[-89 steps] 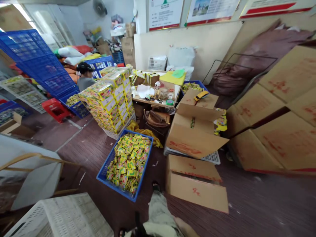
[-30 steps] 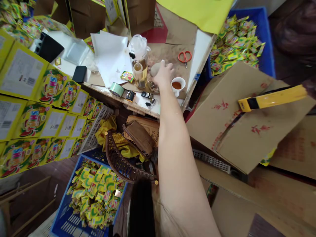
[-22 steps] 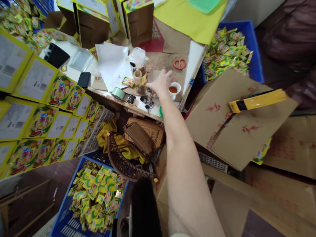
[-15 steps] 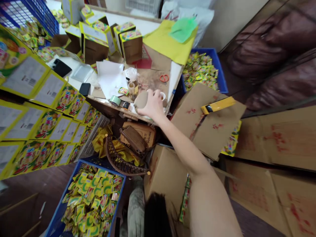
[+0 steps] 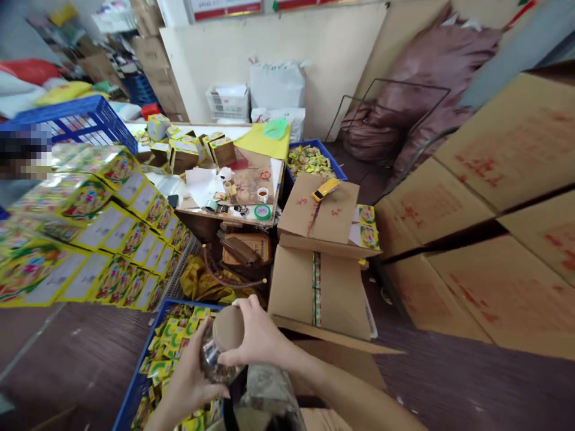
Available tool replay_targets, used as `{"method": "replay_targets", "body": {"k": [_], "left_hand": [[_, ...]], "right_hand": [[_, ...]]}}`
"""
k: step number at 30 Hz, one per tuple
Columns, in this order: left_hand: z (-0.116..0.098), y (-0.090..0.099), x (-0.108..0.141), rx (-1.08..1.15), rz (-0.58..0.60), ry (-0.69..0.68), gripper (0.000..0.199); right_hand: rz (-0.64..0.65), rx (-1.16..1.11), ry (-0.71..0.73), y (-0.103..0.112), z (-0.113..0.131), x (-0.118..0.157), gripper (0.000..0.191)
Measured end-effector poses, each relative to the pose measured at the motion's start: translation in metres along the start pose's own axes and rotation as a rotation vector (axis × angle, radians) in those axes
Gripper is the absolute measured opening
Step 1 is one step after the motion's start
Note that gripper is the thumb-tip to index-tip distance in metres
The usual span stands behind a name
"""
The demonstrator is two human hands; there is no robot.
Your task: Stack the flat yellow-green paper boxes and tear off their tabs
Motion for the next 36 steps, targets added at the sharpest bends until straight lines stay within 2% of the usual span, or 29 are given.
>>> {"method": "replay_targets", "body": {"k": [3,7,10,13,19,22,26,28,33,36], "left_hand": [[-0.016,0.005,0.045,0.070,0.152,-0.018,0.125],[-0.028,0.013,0.094,0.083,0.244,-0.018,0.122],[-0.037,0.017,0.120,0.070,0.298,-0.023,0.121],[-0.045,0.015,0.133,0.046,0.321,-0.031,0.120],[-0.053,0.002,0.133,0.069,0.335,-0.084,0.119],[-0.050,-0.002,0.127,0.173,0.401,-0.114,0.120],[-0.041,-0.004,0.118,0.279,0.506,-0.112,0.124],[-0.037,-0.003,0.112,0.328,0.558,-0.095,0.130],[-0.047,0.007,0.095,0.417,0.707,0.015,0.132],[-0.064,0.010,0.084,0.401,0.718,-0.029,0.132]], "right_hand": [[-0.005,0.000,-0.034,-0.023,0.011,0.051,0.088],[-0.038,0.076,-0.008,-0.052,0.021,0.105,0.078],[-0.052,0.129,0.038,-0.070,0.026,0.135,0.075],[-0.078,0.165,0.068,-0.077,0.028,0.156,0.074],[-0.138,0.233,0.132,-0.074,0.024,0.174,0.070],[-0.133,0.291,0.244,-0.069,0.023,0.173,0.078],[-0.017,0.413,0.541,-0.054,0.031,0.168,0.088],[0.051,0.467,0.646,-0.044,0.037,0.168,0.090],[0.118,0.492,0.708,-0.031,0.053,0.169,0.089],[0.133,0.429,0.728,-0.033,0.059,0.168,0.089]]}}
Point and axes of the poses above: each hand's wrist, its own x-axis away from the middle knuckle, its own y-axis out of the back of the hand, z = x × y, the point moved 3 cm from there along -x, towards the middle knuckle, and after that the axes turned 10 degrees about x, right-handed, at the moved point
